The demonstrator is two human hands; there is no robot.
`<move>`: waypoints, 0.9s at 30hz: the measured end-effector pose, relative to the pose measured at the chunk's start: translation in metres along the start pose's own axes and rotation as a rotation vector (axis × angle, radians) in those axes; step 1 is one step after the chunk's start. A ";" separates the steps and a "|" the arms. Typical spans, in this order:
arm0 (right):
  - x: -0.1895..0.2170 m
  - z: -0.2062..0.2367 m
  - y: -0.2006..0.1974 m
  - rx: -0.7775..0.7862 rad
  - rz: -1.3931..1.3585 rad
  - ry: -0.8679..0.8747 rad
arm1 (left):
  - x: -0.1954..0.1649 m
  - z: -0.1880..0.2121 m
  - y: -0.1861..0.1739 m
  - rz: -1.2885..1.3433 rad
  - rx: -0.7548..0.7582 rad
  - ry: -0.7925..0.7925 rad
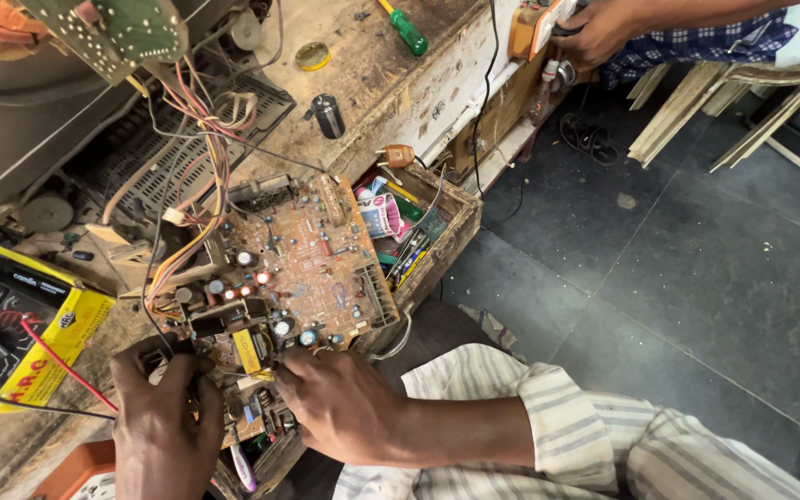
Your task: The person uses a soldering iron and a toothbrush to clean and solder a green circuit board. They flip the board to inspect the other side and continue soldering various points on the board.
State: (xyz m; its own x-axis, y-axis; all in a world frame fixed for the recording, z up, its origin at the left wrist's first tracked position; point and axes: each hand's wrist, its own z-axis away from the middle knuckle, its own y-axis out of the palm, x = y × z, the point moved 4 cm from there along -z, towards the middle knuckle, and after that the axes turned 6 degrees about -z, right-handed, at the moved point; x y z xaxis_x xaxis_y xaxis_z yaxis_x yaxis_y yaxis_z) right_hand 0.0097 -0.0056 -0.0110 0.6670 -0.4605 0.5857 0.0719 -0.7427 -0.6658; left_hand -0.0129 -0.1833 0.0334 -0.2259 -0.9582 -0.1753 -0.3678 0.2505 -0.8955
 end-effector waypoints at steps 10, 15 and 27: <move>-0.009 0.006 0.002 -0.094 -0.087 -0.049 | -0.004 -0.003 -0.002 -0.009 0.024 -0.018; -0.013 0.004 0.011 -0.121 -0.121 -0.015 | -0.002 -0.002 -0.001 0.010 0.053 -0.059; 0.008 0.001 0.001 -0.034 0.113 0.014 | 0.002 -0.001 -0.010 0.103 0.072 -0.025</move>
State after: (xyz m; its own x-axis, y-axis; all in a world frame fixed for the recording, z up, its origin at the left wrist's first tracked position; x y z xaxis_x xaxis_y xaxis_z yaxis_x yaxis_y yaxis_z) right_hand 0.0161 -0.0096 -0.0080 0.6590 -0.5489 0.5142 -0.0287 -0.7015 -0.7121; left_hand -0.0111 -0.1874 0.0424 -0.2364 -0.9314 -0.2767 -0.2784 0.3378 -0.8991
